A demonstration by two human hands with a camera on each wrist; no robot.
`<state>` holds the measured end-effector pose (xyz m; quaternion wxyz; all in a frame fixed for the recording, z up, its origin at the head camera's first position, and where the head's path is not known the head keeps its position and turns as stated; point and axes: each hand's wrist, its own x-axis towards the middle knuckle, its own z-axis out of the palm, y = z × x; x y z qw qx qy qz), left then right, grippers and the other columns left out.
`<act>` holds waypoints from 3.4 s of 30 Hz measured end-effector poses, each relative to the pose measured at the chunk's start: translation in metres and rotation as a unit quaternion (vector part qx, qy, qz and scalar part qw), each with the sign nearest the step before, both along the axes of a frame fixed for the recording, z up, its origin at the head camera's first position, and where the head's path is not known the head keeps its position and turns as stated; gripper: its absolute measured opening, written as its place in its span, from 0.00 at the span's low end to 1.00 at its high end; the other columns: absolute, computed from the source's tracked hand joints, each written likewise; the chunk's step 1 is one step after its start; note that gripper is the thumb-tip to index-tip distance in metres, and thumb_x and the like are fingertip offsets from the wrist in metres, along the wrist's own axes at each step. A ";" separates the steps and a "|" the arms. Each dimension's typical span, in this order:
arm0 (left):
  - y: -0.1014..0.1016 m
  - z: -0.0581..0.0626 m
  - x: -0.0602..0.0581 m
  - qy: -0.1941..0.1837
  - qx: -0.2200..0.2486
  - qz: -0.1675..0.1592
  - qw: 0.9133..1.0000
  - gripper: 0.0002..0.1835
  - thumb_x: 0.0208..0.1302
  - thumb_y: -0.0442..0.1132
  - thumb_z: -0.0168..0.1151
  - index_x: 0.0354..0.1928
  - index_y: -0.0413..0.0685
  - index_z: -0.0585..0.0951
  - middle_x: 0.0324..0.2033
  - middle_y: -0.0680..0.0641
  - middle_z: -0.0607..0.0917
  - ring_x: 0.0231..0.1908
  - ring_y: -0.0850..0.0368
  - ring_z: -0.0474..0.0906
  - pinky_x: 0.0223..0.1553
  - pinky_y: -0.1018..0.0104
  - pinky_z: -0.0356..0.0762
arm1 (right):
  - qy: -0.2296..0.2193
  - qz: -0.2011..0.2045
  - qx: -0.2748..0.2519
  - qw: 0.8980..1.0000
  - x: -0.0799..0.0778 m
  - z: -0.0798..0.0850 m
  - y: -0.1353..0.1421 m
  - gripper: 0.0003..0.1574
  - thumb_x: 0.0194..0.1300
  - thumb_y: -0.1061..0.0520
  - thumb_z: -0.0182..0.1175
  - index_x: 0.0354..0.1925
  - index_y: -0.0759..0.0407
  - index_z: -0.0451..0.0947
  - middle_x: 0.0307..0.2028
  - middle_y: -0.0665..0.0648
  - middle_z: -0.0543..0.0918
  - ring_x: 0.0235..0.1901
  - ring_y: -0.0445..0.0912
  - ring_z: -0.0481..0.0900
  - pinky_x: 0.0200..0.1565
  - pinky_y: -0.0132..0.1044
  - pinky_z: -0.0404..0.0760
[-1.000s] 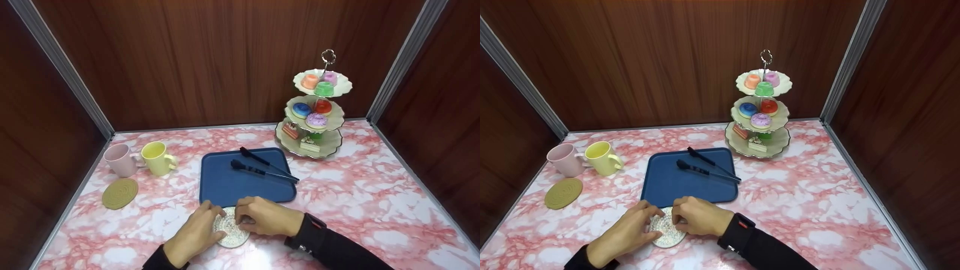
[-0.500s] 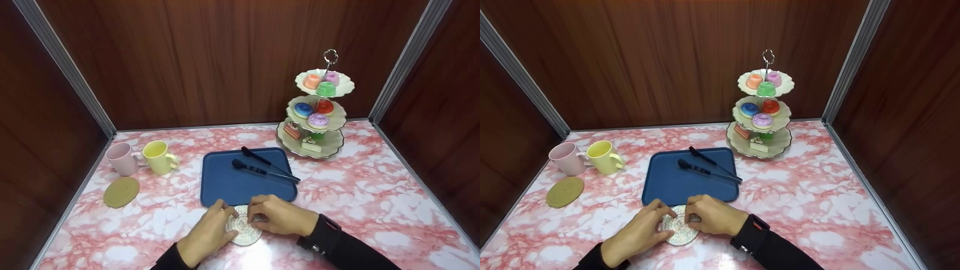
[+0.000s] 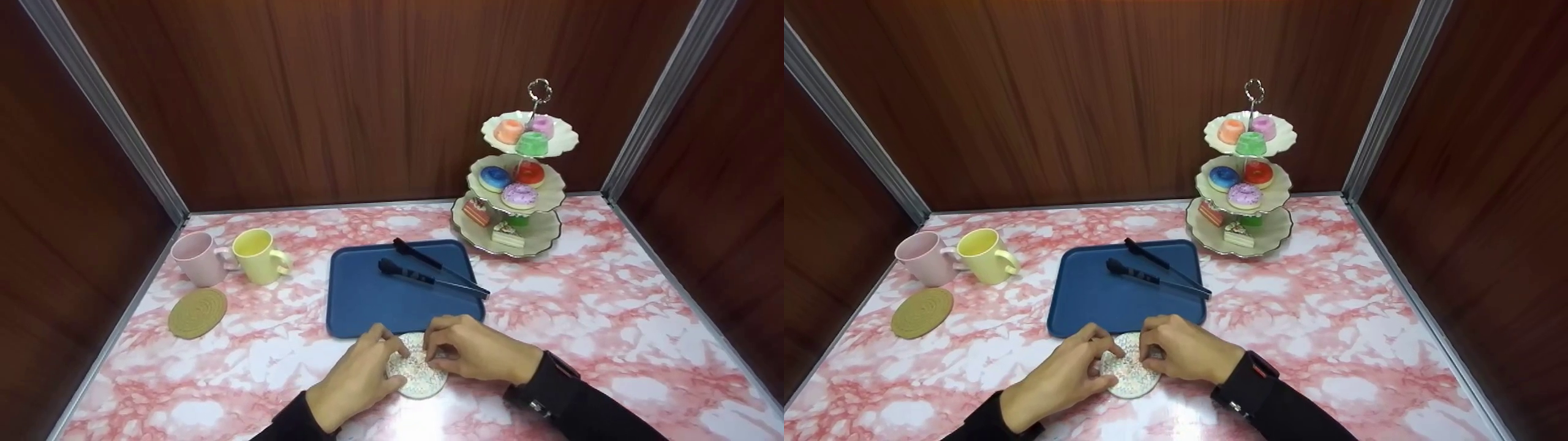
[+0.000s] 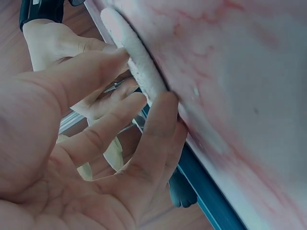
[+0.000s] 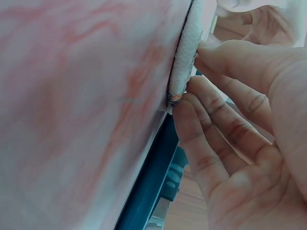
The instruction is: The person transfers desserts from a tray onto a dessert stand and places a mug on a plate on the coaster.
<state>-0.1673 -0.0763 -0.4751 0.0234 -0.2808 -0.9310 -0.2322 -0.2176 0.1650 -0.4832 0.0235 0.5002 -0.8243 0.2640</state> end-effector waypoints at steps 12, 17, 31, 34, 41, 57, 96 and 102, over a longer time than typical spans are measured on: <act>0.020 0.000 -0.002 0.006 -0.004 -0.046 0.999 0.15 0.52 0.49 0.67 0.44 0.66 0.83 0.47 0.53 0.72 0.46 0.57 0.71 0.45 0.66 0.75 | 0.007 -0.040 0.006 0.999 0.002 0.000 0.021 0.04 0.55 0.51 0.66 0.29 0.41 0.80 0.34 0.39 0.76 0.33 0.35 0.76 0.33 0.29 0.78; 0.029 -0.001 -0.002 0.018 -0.011 -0.055 0.998 0.15 0.52 0.49 0.67 0.44 0.68 0.83 0.47 0.54 0.72 0.45 0.57 0.70 0.46 0.66 0.74 | 0.016 -0.055 0.005 0.998 0.002 -0.001 0.029 0.05 0.53 0.48 0.67 0.28 0.40 0.78 0.33 0.39 0.75 0.31 0.35 0.75 0.32 0.28 0.77; 0.058 -0.003 -0.004 0.064 -0.025 -0.103 0.992 0.17 0.48 0.46 0.68 0.44 0.70 0.82 0.46 0.53 0.73 0.43 0.60 0.70 0.44 0.69 0.75 | -0.012 -0.127 0.065 0.990 -0.003 0.010 0.059 0.11 0.50 0.47 0.69 0.35 0.37 0.80 0.36 0.39 0.77 0.36 0.37 0.77 0.38 0.32 0.77; 0.065 -0.004 -0.004 0.068 -0.029 -0.110 0.991 0.17 0.49 0.48 0.68 0.45 0.70 0.82 0.47 0.52 0.73 0.44 0.60 0.70 0.45 0.69 0.75 | -0.014 -0.131 0.078 0.988 -0.002 0.015 0.063 0.13 0.49 0.52 0.69 0.36 0.39 0.81 0.38 0.40 0.78 0.38 0.38 0.77 0.40 0.32 0.77; 0.080 -0.004 -0.004 0.074 -0.034 -0.130 0.988 0.18 0.51 0.50 0.67 0.47 0.69 0.82 0.48 0.51 0.73 0.47 0.60 0.70 0.48 0.70 0.74 | -0.010 -0.152 0.090 0.984 0.000 0.021 0.068 0.11 0.46 0.49 0.70 0.32 0.43 0.81 0.33 0.45 0.78 0.30 0.41 0.75 0.29 0.25 0.71; 0.103 -0.005 -0.011 0.067 -0.040 -0.155 0.985 0.21 0.55 0.53 0.63 0.53 0.68 0.78 0.55 0.51 0.71 0.56 0.56 0.67 0.54 0.69 0.73 | -0.034 -0.226 0.129 0.965 -0.007 0.030 0.095 0.15 0.41 0.46 0.74 0.30 0.42 0.80 0.31 0.44 0.77 0.30 0.41 0.75 0.31 0.27 0.72; 0.107 0.004 -0.022 0.090 -0.032 -0.144 0.985 0.22 0.58 0.54 0.60 0.56 0.66 0.76 0.56 0.52 0.72 0.51 0.56 0.71 0.49 0.67 0.74 | 0.062 -0.438 0.071 0.894 -0.048 0.014 0.171 0.11 0.50 0.55 0.66 0.32 0.60 0.81 0.31 0.58 0.77 0.29 0.51 0.76 0.31 0.46 0.74; 0.102 0.006 -0.023 0.093 -0.029 -0.137 0.986 0.21 0.58 0.54 0.59 0.55 0.66 0.76 0.55 0.54 0.72 0.50 0.59 0.70 0.48 0.66 0.74 | 0.070 -0.457 0.054 0.885 -0.049 0.012 0.177 0.11 0.51 0.55 0.65 0.32 0.61 0.81 0.31 0.60 0.77 0.30 0.54 0.77 0.30 0.49 0.74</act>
